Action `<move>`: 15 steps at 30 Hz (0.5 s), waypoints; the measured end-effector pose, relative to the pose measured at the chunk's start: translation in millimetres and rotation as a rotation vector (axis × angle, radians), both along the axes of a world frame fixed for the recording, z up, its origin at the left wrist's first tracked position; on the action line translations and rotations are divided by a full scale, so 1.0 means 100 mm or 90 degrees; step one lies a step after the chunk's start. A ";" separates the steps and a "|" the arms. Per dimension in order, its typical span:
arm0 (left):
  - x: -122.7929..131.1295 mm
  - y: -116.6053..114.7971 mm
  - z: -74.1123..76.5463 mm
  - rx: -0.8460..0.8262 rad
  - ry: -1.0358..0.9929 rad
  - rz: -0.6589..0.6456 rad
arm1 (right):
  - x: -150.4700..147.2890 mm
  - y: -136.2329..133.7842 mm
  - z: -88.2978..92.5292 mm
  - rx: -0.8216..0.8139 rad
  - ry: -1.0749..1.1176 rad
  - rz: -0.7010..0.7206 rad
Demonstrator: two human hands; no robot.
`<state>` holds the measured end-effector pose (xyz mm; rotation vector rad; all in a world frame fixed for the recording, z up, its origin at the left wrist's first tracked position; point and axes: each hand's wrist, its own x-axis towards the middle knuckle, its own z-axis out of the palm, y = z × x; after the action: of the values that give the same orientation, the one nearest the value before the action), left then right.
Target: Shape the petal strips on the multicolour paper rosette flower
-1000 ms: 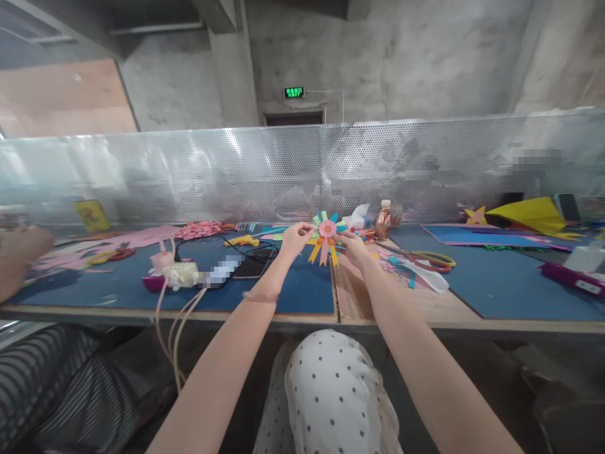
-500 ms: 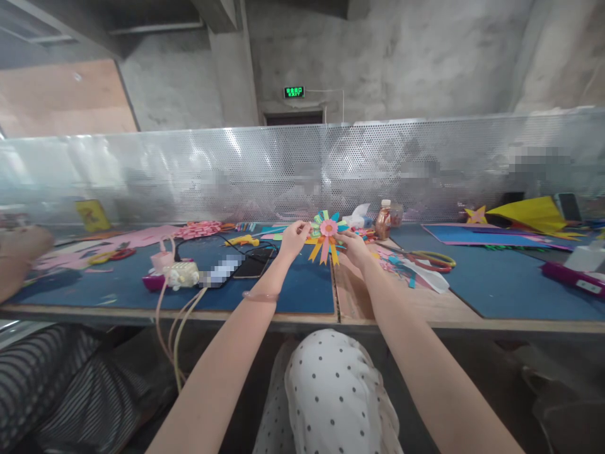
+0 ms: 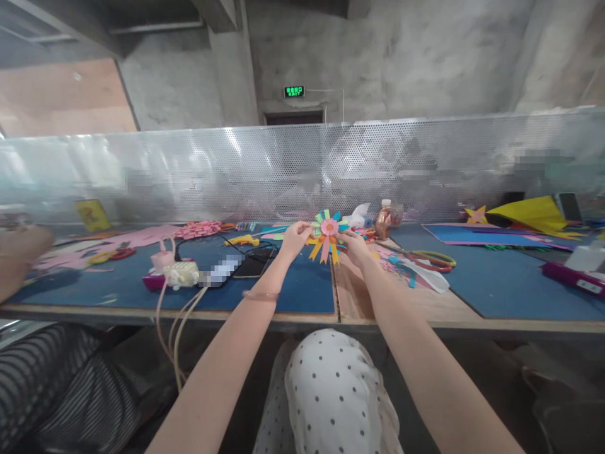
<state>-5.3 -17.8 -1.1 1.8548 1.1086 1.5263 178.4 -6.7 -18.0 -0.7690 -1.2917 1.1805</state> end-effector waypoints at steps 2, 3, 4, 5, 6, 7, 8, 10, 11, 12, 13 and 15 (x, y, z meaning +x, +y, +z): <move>0.00 -0.01 0.00 0.001 -0.001 -0.004 | 0.00 0.00 0.00 0.000 0.001 0.000; 0.01 -0.01 0.00 0.003 -0.001 -0.005 | 0.00 0.01 -0.01 0.001 0.002 0.000; 0.01 -0.01 -0.01 0.005 -0.001 -0.007 | 0.00 0.01 -0.01 0.001 0.003 0.000; 0.01 -0.01 -0.01 0.008 0.000 -0.008 | 0.00 0.02 -0.01 0.001 0.004 0.000; 0.01 -0.01 -0.01 0.011 0.001 -0.009 | 0.00 0.02 -0.01 0.001 0.005 0.000; 0.01 0.00 -0.02 0.014 0.002 -0.010 | 0.00 0.02 -0.01 0.001 0.006 0.000; 0.01 0.01 -0.02 0.018 0.004 -0.010 | 0.00 0.03 -0.02 0.001 0.007 0.001; 0.01 0.03 -0.04 0.027 0.009 -0.010 | 0.00 0.03 -0.02 0.003 0.008 0.003; 0.01 0.05 -0.04 0.032 0.012 -0.009 | 0.00 0.03 -0.02 0.004 0.008 0.005; 0.00 0.06 -0.05 0.037 0.016 -0.008 | 0.00 0.03 -0.02 0.006 0.008 0.007; 0.00 0.08 -0.05 0.043 0.020 -0.006 | 0.00 0.03 -0.02 0.007 0.007 0.010; -0.01 0.10 -0.06 0.051 0.031 -0.003 | -0.01 0.03 -0.02 0.010 0.006 0.012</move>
<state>-6.4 -7.5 -7.6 1.9555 1.0785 1.5527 177.7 -3.5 -20.1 -0.7403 -1.3015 1.1866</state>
